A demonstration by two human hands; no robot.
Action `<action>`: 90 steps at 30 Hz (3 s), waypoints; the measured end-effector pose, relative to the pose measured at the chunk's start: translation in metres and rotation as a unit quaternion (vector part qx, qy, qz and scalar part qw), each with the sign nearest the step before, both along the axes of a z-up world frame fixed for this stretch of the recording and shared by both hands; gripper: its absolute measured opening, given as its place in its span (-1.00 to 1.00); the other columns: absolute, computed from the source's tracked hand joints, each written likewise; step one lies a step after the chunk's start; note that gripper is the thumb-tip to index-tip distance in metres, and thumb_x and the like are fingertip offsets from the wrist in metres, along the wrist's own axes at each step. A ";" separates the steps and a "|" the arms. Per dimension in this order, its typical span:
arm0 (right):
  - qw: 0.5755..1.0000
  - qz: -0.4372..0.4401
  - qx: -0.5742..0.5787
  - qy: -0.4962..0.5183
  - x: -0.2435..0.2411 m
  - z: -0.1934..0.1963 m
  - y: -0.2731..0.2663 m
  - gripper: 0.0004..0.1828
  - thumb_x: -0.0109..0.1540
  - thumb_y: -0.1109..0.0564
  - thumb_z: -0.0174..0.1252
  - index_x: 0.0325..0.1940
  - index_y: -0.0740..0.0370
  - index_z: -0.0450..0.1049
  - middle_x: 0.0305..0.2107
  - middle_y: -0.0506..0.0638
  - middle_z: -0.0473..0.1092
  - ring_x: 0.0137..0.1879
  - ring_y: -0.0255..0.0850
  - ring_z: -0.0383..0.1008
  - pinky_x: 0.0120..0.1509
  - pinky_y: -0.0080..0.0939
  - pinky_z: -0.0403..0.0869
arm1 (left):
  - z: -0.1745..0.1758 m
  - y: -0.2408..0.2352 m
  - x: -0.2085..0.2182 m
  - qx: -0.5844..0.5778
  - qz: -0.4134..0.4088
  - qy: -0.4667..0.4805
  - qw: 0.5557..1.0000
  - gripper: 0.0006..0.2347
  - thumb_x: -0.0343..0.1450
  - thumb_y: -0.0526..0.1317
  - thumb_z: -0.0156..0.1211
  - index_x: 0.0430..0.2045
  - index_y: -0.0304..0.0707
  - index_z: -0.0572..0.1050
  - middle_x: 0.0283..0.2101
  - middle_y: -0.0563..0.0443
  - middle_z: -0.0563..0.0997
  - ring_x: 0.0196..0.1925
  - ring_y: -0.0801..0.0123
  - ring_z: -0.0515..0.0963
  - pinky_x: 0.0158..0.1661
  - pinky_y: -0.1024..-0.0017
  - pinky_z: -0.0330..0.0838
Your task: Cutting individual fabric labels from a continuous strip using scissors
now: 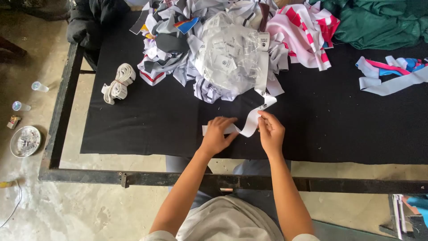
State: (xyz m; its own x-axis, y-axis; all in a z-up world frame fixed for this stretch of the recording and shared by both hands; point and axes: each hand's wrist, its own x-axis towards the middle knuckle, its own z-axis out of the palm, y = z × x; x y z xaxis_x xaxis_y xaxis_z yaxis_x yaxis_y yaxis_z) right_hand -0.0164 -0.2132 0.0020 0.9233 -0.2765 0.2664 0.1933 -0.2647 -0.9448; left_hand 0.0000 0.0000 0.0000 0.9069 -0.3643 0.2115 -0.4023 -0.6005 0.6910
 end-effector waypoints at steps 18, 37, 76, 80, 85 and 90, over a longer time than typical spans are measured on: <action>0.850 0.021 -0.473 0.230 -0.047 0.024 -0.036 -0.58 0.27 -0.15 0.26 0.12 0.08 0.53 -0.23 0.01 0.46 -0.09 -0.04 0.57 -0.11 -0.09 0.58 | -0.019 -0.002 0.007 -0.038 0.130 -0.114 0.984 -0.88 0.33 -0.20 0.40 -0.39 -0.16 0.60 -0.45 0.12 0.55 -0.34 0.27 0.61 -0.29 0.41 0.49; 0.943 0.215 0.172 0.189 -0.021 0.047 -0.023 -0.81 0.03 0.35 -0.03 -0.32 0.19 0.35 -0.49 -0.07 0.24 -0.38 -0.31 0.20 -0.23 -0.28 0.34 | 0.016 0.001 0.004 -0.175 0.154 -0.172 0.957 -0.72 0.15 -0.57 0.15 -0.46 -0.10 0.42 -0.30 0.07 0.40 -0.14 0.16 0.49 -0.14 0.35 0.45; 0.992 0.037 -0.018 0.116 0.002 0.011 0.018 -0.67 0.46 0.08 -0.08 0.10 0.22 0.56 -0.09 0.07 0.59 -0.33 -0.17 0.60 -0.34 -0.35 0.54 | 0.126 -0.009 0.197 0.536 0.218 0.234 0.782 -0.28 0.45 -0.30 0.24 0.48 0.09 -0.08 0.53 -0.09 0.01 0.53 -0.10 -0.14 0.11 -0.75 -0.19; 0.991 0.026 -0.033 0.130 0.003 0.012 0.022 -0.68 0.44 0.07 -0.06 0.09 0.18 0.58 -0.10 0.05 0.60 -0.31 -0.16 0.62 -0.35 -0.32 0.54 | 0.099 -0.031 0.212 0.592 0.208 0.038 0.778 -0.69 0.33 -0.28 0.35 -0.04 -0.19 0.54 -0.04 -0.22 0.56 0.06 -0.04 0.44 -0.05 -0.12 0.32; 0.991 0.016 -0.027 0.128 0.003 0.010 0.019 -0.67 0.44 0.06 -0.06 0.11 0.17 0.57 -0.08 0.07 0.59 -0.31 -0.17 0.61 -0.34 -0.33 0.54 | 0.117 -0.051 0.194 0.524 -0.011 0.035 0.851 0.31 -0.10 0.22 0.67 0.51 0.18 -0.24 0.49 -0.21 -0.01 0.42 -0.20 0.00 0.06 -0.02 0.19; 0.990 0.036 -0.031 0.135 0.002 0.025 0.020 -0.59 0.42 -0.03 -0.13 0.13 0.18 0.54 -0.04 -0.06 0.58 -0.30 -0.34 0.56 -0.27 -0.32 0.53 | 0.088 -0.029 0.212 0.581 0.042 0.047 0.811 0.41 -0.09 0.53 0.41 0.41 0.15 -0.63 0.58 -0.13 -0.45 0.57 -0.27 -0.37 0.38 -0.25 -0.34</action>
State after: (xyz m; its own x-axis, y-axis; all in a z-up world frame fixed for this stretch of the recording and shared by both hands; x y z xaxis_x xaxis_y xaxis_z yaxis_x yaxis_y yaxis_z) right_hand -0.0147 -0.1929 0.0268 0.9799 -0.1982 0.0212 -0.0441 -0.3191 -0.9467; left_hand 0.2115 -0.0289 0.0882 0.9312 -0.2035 -0.3025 -0.3041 -0.8913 -0.3364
